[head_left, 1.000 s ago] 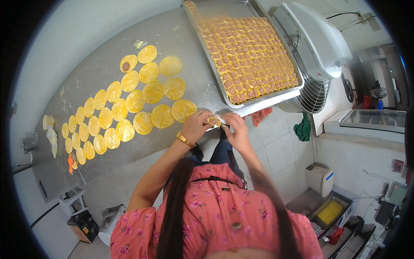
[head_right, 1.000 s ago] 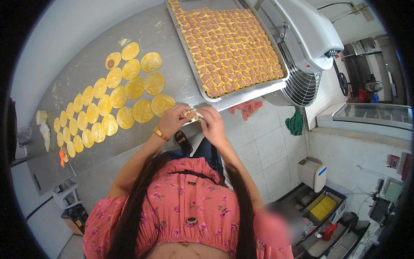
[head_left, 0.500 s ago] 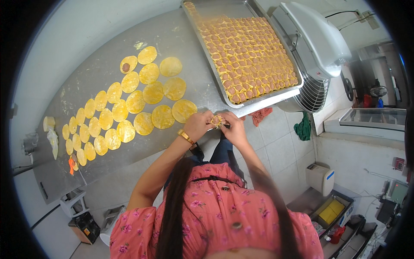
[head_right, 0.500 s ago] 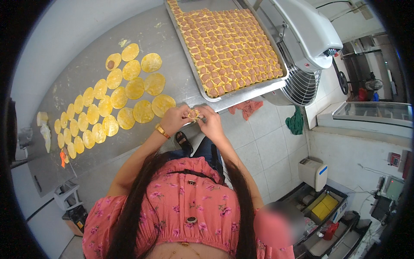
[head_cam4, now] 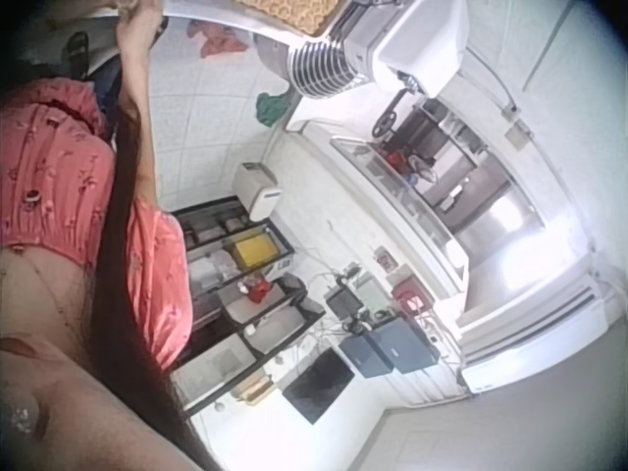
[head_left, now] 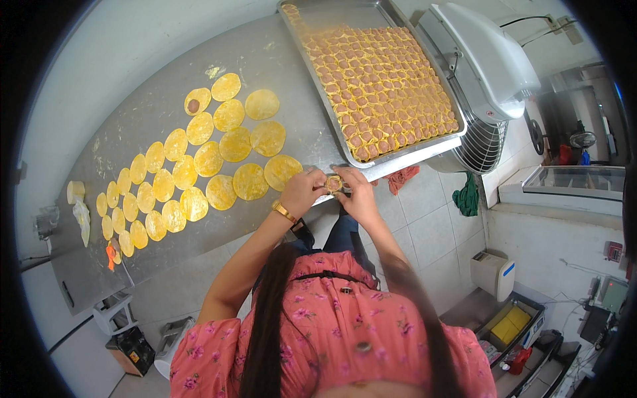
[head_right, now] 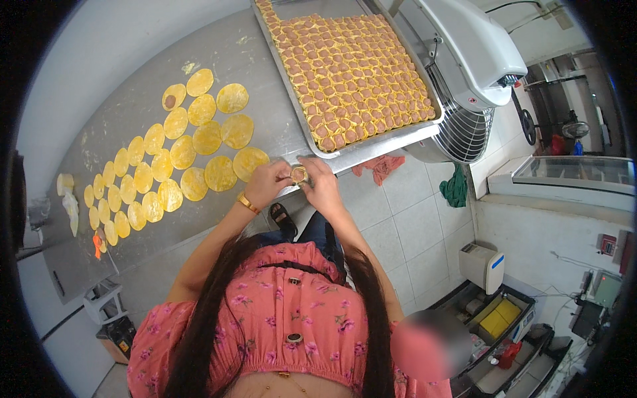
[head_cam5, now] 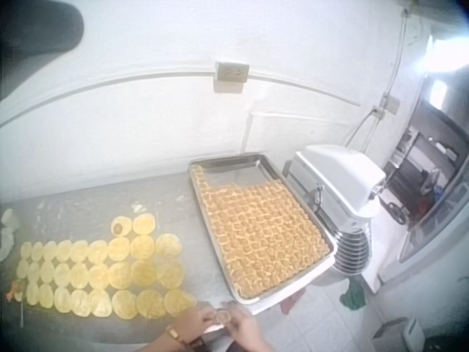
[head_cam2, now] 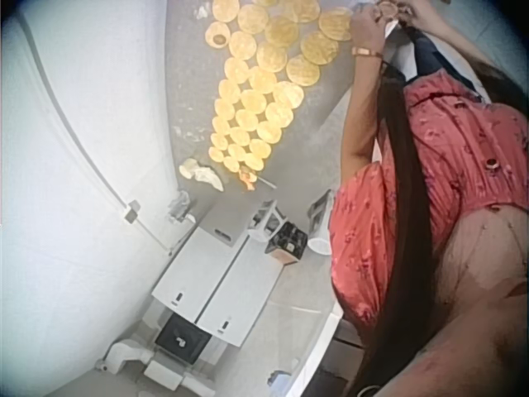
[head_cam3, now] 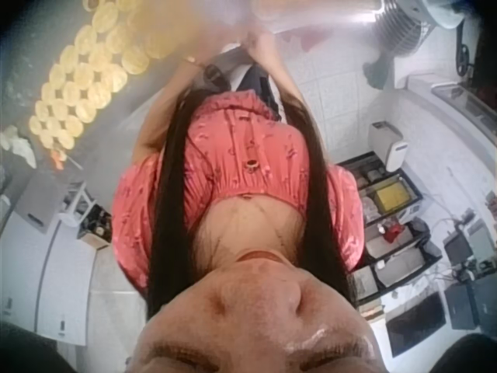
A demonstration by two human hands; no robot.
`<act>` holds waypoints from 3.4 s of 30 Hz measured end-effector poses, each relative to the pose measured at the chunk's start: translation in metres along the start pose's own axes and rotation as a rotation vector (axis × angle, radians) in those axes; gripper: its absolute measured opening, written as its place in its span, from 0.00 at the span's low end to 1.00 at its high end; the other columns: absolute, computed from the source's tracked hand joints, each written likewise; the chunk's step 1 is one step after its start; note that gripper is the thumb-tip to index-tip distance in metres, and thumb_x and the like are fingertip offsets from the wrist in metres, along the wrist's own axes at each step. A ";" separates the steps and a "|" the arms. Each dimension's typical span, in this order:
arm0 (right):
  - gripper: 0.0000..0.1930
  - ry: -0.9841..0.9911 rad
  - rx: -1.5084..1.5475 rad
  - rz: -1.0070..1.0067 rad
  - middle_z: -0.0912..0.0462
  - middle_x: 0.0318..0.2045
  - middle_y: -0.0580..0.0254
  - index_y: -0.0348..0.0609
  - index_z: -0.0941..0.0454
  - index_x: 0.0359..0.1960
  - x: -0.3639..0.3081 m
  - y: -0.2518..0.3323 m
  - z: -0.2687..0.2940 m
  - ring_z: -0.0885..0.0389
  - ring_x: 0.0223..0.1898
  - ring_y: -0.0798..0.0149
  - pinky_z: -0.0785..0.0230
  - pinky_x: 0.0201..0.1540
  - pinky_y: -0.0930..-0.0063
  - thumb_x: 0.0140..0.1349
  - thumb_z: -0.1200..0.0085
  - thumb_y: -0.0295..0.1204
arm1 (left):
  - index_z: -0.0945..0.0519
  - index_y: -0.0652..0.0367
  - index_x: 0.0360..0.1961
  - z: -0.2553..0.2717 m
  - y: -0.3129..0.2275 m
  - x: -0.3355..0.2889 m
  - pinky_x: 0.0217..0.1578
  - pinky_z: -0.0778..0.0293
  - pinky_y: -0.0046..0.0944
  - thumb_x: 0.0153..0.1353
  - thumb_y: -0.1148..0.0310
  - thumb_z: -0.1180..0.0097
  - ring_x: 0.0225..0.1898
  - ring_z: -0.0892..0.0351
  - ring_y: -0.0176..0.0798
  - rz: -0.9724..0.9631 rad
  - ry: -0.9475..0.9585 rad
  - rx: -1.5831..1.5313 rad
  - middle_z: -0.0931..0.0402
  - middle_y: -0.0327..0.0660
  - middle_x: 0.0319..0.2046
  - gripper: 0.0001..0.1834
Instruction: The person places a small brown filling onto yellow circular dough pieces, folds them into half-moon shapes, and arranges them on a metal tray. Another person is visible in the background preparing dough.
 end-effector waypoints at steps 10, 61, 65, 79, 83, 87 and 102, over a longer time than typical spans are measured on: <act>0.20 0.012 0.054 -0.150 0.22 0.38 0.53 0.36 0.23 0.42 0.000 -0.009 -0.012 0.19 0.36 0.55 0.26 0.36 0.71 0.43 0.43 0.13 | 0.24 0.62 0.36 0.000 0.002 0.004 0.31 0.24 0.37 0.47 0.74 0.37 0.33 0.20 0.42 -0.033 0.019 -0.018 0.23 0.45 0.32 0.14; 0.22 0.089 0.129 -0.143 0.25 0.36 0.49 0.36 0.24 0.43 0.008 0.000 -0.024 0.24 0.37 0.46 0.30 0.40 0.62 0.42 0.45 0.14 | 0.23 0.66 0.41 0.010 0.013 -0.013 0.37 0.24 0.33 0.52 0.80 0.40 0.36 0.18 0.38 0.081 -0.145 -0.258 0.20 0.47 0.34 0.13; 0.20 0.106 0.035 -0.115 0.25 0.34 0.49 0.37 0.23 0.41 0.014 0.000 -0.032 0.24 0.35 0.46 0.30 0.39 0.61 0.41 0.46 0.14 | 0.24 0.67 0.40 0.010 0.014 -0.010 0.37 0.24 0.33 0.52 0.80 0.41 0.35 0.19 0.38 0.091 -0.146 -0.239 0.21 0.47 0.33 0.12; 0.26 0.299 -0.046 0.084 0.27 0.45 0.49 0.43 0.28 0.50 0.015 0.021 -0.023 0.27 0.48 0.46 0.32 0.49 0.60 0.43 0.47 0.15 | 0.25 0.67 0.38 0.022 0.014 -0.017 0.34 0.24 0.35 0.45 0.78 0.37 0.34 0.19 0.41 0.146 -0.076 -0.142 0.22 0.49 0.32 0.17; 0.21 0.364 -0.076 0.137 0.26 0.46 0.49 0.41 0.26 0.47 0.018 0.022 -0.029 0.26 0.47 0.46 0.31 0.48 0.62 0.47 0.48 0.16 | 0.24 0.66 0.39 0.031 0.017 -0.019 0.34 0.25 0.34 0.46 0.77 0.37 0.33 0.19 0.40 0.178 -0.091 -0.135 0.22 0.48 0.32 0.17; 0.17 0.428 0.077 0.059 0.23 0.42 0.52 0.38 0.23 0.43 0.034 0.020 -0.011 0.24 0.44 0.51 0.29 0.44 0.65 0.47 0.43 0.18 | 0.23 0.64 0.39 0.052 0.014 -0.019 0.36 0.24 0.36 0.48 0.77 0.39 0.34 0.20 0.43 0.226 -0.135 -0.180 0.22 0.49 0.34 0.15; 0.21 0.254 -0.023 -0.038 0.18 0.35 0.52 0.44 0.21 0.44 0.425 -0.172 0.099 0.20 0.36 0.55 0.28 0.40 0.67 0.43 0.39 0.25 | 0.23 0.65 0.41 0.087 -0.009 -0.035 0.39 0.26 0.30 0.53 0.81 0.44 0.37 0.21 0.30 0.603 -0.626 -0.233 0.20 0.39 0.35 0.12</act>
Point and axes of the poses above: each hand's wrist, its own x-axis towards the middle knuckle, its own z-axis out of the back of the hand, y = z × x, the point moved 7 cm from there along x, towards the middle knuckle
